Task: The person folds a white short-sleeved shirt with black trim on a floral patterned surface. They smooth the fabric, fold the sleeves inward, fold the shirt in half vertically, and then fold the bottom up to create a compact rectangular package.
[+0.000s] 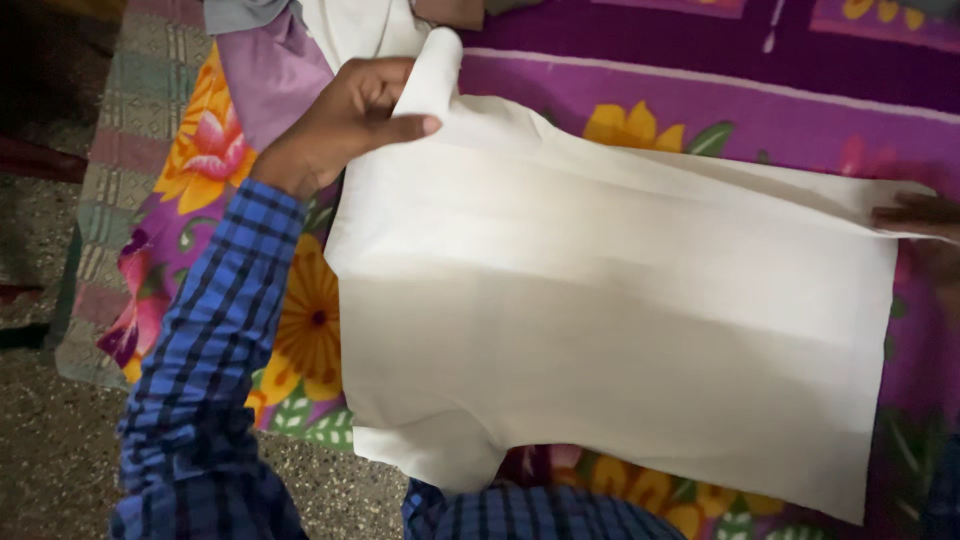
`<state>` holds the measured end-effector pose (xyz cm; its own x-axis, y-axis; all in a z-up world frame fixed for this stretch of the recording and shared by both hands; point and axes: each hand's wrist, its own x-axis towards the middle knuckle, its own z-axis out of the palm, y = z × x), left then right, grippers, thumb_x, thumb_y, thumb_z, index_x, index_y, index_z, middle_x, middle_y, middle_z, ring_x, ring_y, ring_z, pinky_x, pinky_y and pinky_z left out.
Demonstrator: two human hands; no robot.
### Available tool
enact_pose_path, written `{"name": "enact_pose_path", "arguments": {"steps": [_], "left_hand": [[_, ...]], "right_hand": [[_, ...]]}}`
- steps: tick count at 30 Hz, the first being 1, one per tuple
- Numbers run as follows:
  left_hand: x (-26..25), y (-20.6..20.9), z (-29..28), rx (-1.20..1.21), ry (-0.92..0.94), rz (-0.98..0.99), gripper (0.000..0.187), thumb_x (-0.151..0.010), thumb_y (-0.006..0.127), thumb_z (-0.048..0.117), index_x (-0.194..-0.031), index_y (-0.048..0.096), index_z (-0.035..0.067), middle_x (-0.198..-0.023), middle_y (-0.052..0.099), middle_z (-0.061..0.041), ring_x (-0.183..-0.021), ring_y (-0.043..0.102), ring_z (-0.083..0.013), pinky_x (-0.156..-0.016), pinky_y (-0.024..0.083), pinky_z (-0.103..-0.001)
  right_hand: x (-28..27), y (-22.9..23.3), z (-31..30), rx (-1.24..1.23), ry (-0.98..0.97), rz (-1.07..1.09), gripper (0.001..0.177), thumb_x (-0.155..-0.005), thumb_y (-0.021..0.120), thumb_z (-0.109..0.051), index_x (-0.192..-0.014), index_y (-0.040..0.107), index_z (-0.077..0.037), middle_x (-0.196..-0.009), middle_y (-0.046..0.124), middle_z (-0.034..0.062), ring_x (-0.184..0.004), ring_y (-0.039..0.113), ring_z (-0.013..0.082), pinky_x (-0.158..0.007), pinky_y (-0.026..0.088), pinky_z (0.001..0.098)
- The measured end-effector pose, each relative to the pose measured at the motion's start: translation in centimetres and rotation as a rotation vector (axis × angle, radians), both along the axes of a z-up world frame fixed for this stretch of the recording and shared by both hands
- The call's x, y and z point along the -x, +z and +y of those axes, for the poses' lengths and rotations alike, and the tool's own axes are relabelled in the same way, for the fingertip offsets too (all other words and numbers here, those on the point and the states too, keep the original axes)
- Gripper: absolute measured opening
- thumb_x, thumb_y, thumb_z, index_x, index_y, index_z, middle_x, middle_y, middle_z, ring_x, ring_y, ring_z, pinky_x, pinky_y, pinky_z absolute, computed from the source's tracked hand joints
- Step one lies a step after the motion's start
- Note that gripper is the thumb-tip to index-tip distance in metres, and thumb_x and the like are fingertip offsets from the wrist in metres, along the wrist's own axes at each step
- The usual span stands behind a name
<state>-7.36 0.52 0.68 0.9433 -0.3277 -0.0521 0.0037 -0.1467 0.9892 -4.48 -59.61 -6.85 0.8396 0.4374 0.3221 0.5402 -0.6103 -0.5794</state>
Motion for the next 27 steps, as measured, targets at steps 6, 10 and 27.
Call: {"name": "enact_pose_path", "arguments": {"steps": [6,10,27], "left_hand": [[3.0,-2.3,1.0,-0.204,-0.028,-0.072,0.028,-0.090,0.082,0.012,-0.115,0.073,0.003,-0.102,0.075,0.001,-0.095,0.066,-0.0063,-0.087,0.054,-0.026],[4.7,-4.3,1.9,-0.246,-0.060,-0.043,0.026,-0.088,0.083,0.011,-0.110,0.075,0.001,-0.103,0.075,-0.002,-0.098,0.065,-0.0078,-0.089,0.054,-0.029],[7.1,-8.7,3.4,-0.105,0.161,0.073,0.029,-0.086,0.078,-0.001,-0.115,0.074,0.002,-0.107,0.076,-0.002,-0.103,0.066,-0.0068,-0.096,0.052,-0.026]], "right_hand": [[4.9,2.1,0.1,-0.008,0.009,0.007,0.014,-0.113,0.058,-0.010,-0.117,0.071,-0.006,-0.121,0.071,0.0109,-0.128,0.065,0.0257,-0.116,0.049,0.0372],[5.5,1.4,-0.6,-0.011,-0.010,-0.006,0.015,-0.112,0.057,-0.009,-0.116,0.071,-0.007,-0.123,0.071,0.0104,-0.133,0.064,0.0268,-0.120,0.049,0.0380],[7.1,1.2,-0.5,0.118,-0.248,-0.061,0.027,-0.092,0.075,0.001,-0.116,0.076,-0.011,-0.120,0.075,0.0069,-0.119,0.070,0.0222,-0.107,0.052,0.0358]]}}
